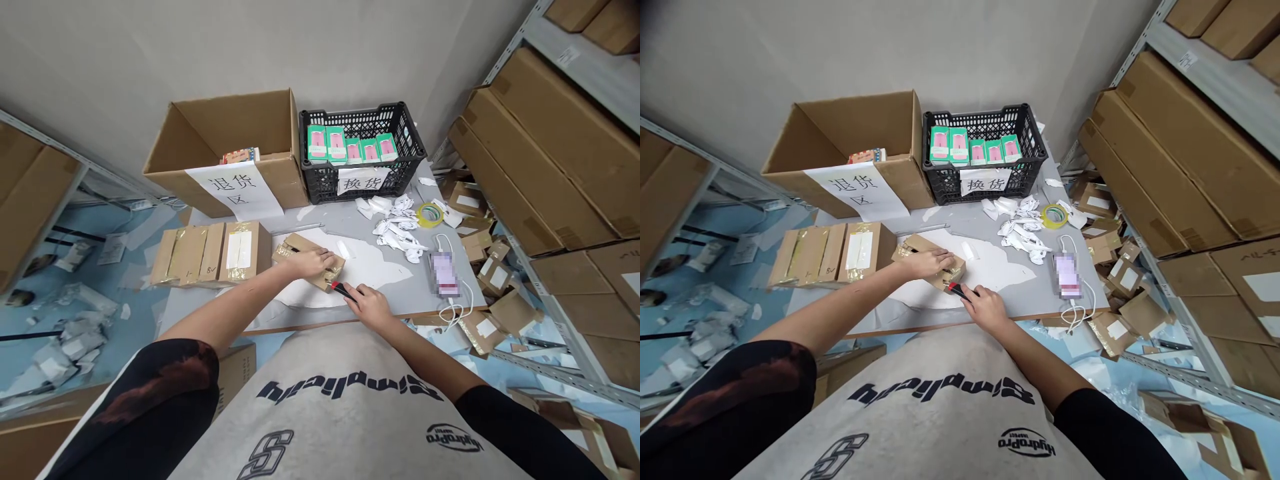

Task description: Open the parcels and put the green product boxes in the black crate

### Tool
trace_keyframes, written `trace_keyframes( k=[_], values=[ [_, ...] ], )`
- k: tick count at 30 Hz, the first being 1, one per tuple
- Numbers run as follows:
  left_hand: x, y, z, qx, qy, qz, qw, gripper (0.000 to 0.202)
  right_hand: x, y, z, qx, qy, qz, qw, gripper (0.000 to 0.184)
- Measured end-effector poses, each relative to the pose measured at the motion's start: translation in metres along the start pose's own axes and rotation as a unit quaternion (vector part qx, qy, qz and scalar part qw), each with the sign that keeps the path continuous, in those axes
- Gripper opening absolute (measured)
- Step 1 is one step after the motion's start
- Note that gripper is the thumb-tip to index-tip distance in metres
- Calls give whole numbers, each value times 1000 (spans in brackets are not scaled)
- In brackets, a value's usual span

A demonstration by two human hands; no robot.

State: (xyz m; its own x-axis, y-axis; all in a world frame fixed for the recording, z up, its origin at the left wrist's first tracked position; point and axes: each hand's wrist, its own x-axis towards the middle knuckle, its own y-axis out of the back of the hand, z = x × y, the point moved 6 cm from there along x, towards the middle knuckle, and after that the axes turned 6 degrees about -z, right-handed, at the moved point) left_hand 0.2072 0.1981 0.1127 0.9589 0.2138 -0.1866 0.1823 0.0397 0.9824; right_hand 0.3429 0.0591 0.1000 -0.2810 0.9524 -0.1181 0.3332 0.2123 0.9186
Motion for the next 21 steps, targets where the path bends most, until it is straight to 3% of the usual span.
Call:
trace_keyframes(
  k=[6,8,13,21],
  values=[
    [1,5,1,-24,-4,3,1000,24,7,-4,1,-50,-14,-12,999,45],
    [-2,5,-3,-38,7,13,999,31,4,-5,1,-50,-12,-17,999,44],
    [-12,-11,-12,-46,46,11,998,56,-7,-3,2,-48,-6,-1,999,44],
    [-6,-27,-4,-13,86,80,993,49,-14,-1,16,-41,-30,32,998,45]
  ],
)
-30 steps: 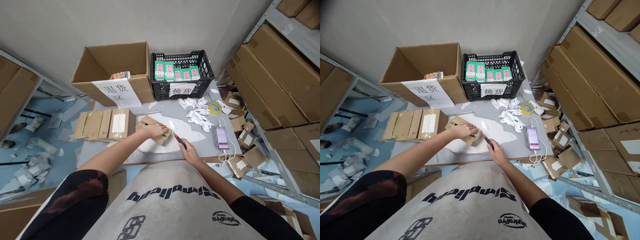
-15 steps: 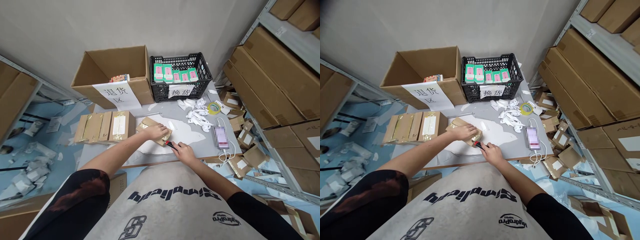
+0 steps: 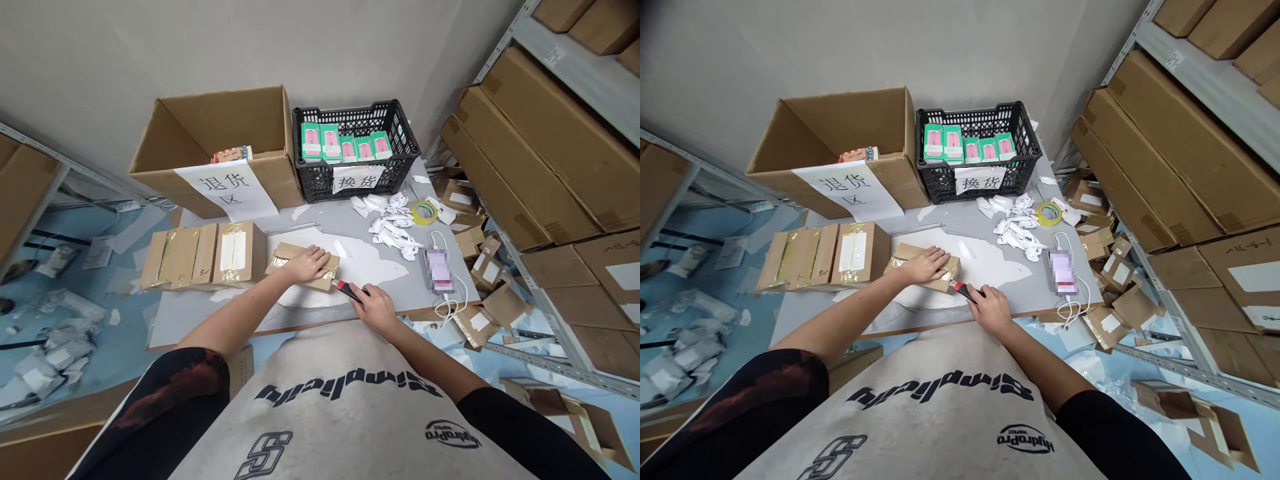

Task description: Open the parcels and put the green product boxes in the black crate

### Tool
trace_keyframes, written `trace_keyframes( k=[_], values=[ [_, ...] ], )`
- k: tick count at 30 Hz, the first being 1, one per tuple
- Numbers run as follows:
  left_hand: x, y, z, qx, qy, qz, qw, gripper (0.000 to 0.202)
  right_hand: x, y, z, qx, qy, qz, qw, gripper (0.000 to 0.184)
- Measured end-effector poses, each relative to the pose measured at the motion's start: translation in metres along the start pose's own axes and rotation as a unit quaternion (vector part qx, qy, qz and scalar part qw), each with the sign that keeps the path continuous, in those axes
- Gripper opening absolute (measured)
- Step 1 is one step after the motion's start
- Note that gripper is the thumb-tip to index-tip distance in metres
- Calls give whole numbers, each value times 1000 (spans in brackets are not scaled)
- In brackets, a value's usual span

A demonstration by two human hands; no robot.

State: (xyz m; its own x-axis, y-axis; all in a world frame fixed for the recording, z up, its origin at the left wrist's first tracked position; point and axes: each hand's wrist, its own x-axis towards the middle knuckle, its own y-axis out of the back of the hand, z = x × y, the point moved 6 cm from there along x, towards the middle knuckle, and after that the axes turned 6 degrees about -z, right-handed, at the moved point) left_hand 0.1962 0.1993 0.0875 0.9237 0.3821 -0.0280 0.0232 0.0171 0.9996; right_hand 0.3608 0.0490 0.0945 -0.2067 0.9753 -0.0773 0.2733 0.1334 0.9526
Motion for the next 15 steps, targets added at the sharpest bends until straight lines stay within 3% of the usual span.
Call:
trace_keyframes(
  k=[7,15],
  values=[
    [0,-1,3,-41,27,29,998,44,-3,8,7,13,-7,21,1000,46],
    [-2,3,5,-17,46,38,998,44,12,14,13,0,-9,9,1000,45]
  ],
)
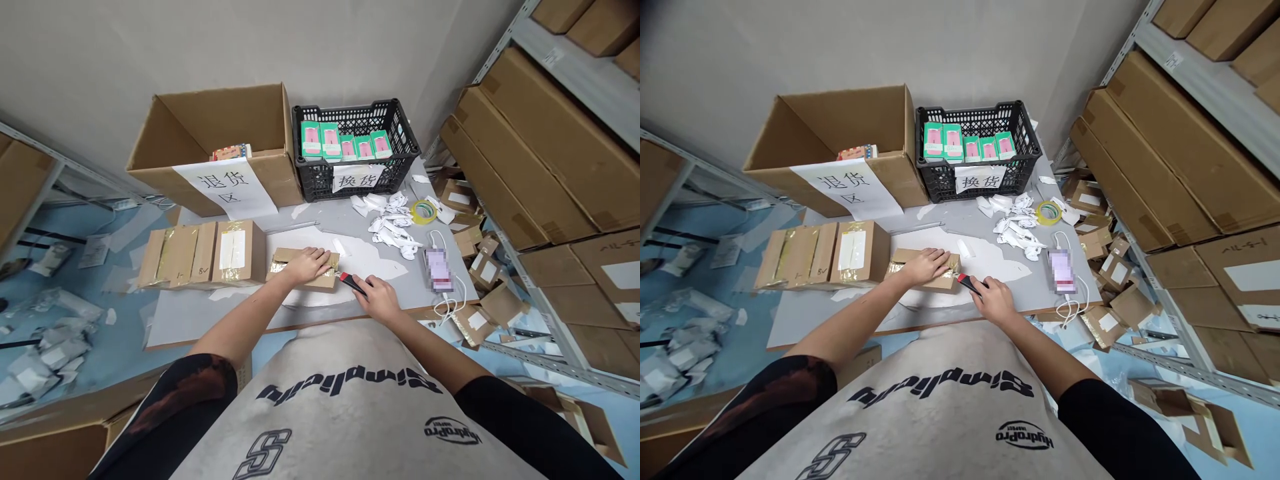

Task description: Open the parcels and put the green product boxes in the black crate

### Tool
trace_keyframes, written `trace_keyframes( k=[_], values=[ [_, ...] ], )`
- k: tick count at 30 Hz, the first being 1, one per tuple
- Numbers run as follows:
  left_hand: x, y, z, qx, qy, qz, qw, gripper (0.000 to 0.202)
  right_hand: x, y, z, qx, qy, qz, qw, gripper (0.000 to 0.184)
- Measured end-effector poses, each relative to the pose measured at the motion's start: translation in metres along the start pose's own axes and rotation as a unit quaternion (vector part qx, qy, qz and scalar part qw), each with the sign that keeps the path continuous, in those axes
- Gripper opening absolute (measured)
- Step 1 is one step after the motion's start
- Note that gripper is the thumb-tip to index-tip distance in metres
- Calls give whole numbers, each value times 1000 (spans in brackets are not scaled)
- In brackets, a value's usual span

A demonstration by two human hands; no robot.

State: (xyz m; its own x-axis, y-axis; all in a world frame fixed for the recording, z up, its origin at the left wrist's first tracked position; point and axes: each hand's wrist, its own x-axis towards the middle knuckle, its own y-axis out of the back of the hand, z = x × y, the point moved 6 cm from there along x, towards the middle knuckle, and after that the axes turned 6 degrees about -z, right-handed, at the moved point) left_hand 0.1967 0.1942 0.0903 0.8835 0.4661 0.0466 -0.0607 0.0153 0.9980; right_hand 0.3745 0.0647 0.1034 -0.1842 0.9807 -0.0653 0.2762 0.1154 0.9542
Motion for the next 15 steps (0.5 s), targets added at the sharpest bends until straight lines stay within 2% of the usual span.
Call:
trace_keyframes(
  k=[6,15],
  values=[
    [-3,-2,0,-15,13,7,1000,45,2,-2,-9,-45,-15,-7,999,44],
    [-8,-4,2,-21,33,-8,999,57,-5,4,-20,-85,-45,-2,995,41]
  ],
)
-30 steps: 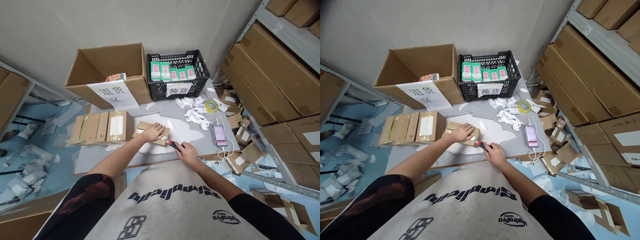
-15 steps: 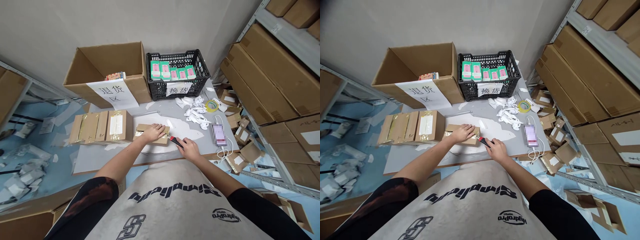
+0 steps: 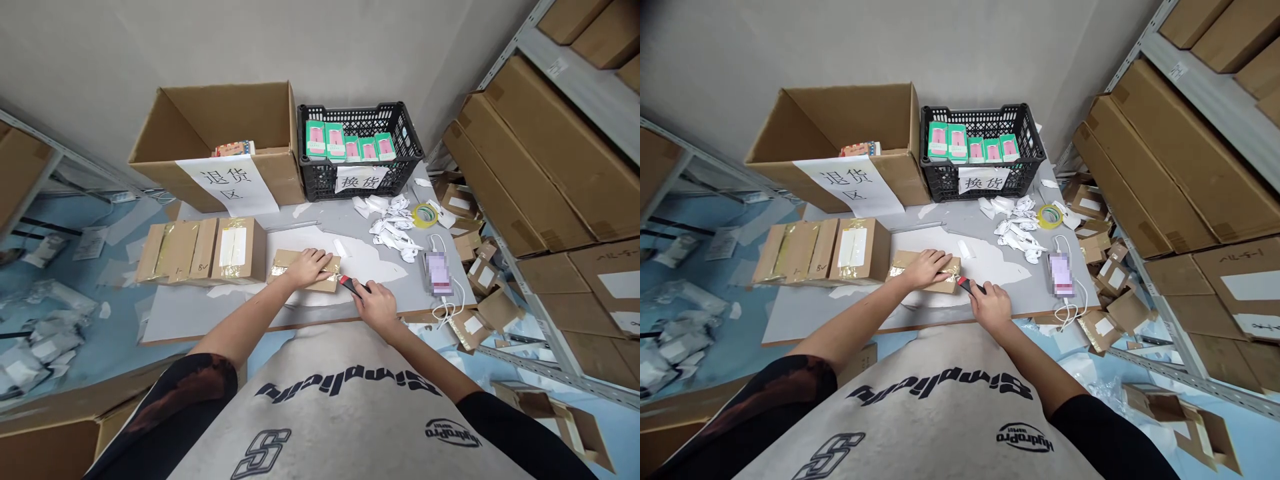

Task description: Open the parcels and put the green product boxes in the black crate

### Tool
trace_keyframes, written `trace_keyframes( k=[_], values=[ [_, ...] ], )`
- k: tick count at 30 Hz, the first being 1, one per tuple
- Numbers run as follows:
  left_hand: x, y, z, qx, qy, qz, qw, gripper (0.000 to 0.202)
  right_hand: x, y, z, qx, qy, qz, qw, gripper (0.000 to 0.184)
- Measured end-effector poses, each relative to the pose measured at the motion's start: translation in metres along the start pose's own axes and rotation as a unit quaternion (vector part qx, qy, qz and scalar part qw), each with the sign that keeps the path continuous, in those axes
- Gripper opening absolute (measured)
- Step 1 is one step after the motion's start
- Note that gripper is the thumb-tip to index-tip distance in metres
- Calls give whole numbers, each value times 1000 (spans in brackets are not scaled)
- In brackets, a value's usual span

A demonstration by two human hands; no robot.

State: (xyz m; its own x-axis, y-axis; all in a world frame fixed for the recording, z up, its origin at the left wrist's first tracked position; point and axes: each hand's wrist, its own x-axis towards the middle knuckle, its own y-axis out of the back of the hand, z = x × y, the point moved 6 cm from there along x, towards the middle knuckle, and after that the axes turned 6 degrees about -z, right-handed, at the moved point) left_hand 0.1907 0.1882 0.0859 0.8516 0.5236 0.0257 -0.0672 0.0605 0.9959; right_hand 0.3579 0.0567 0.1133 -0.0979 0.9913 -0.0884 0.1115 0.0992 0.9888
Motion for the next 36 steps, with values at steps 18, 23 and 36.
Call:
trace_keyframes(
  k=[18,23,36],
  values=[
    [4,-6,1,4,-12,-1,1000,52,4,-3,24,50,41,-23,998,46],
    [4,-6,0,-7,-3,-1,1000,52,11,-5,25,45,61,-29,997,45],
    [-1,-5,2,-9,-35,27,999,49,36,10,42,9,45,-25,999,45]
  ],
)
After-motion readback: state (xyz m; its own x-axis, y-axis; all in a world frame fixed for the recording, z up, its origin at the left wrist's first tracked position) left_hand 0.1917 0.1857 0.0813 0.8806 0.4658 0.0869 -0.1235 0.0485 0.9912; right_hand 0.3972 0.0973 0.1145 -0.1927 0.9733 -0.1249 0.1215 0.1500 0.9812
